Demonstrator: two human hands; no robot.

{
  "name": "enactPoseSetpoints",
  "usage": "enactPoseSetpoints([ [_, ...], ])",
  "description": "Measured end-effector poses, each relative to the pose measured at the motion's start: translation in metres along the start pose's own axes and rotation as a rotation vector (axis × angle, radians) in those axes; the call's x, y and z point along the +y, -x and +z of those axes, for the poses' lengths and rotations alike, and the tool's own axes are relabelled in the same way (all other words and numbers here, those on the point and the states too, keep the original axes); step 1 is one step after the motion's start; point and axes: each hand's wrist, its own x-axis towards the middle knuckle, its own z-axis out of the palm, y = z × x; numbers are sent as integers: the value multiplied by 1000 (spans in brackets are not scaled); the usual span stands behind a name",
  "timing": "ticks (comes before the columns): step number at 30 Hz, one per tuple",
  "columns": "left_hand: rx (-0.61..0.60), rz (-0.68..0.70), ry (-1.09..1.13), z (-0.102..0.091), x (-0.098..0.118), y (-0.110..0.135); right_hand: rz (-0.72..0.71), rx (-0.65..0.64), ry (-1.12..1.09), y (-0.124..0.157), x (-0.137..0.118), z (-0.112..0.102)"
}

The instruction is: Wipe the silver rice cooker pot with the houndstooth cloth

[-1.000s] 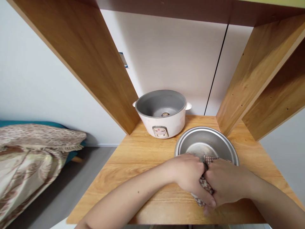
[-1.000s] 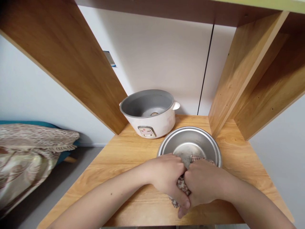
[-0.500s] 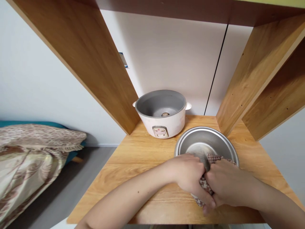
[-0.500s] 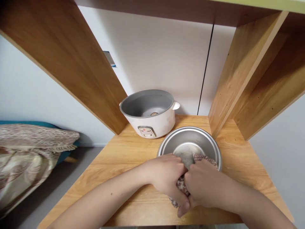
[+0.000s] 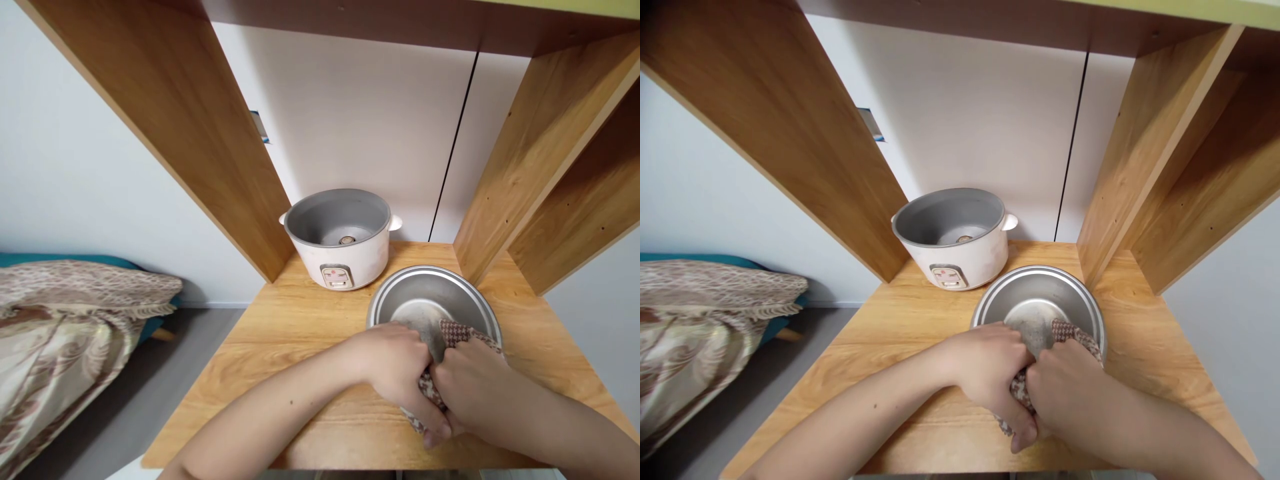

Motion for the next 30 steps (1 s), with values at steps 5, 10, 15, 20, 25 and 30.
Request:
enactPoseSetpoints([
  [5,17,21,1,2,0,-1,22,-55,23,-1,-4,0],
  [10,24,17,-3,2,-1,0,36,-54,7,-1,-6,-2],
  [15,23,63,-37,2,-3,-1,30,-64,-90,2,5,-11],
  [20,48,38,-110,5,-4,-1,-112,-152,-332,-1,30,-18],
  [25,79,44,-107,6,-4,0,-106,-269,-366,-9,43,-20],
  [30,82,49,-125,5,-6,1,-93,-276,-325,-14,42,-16],
])
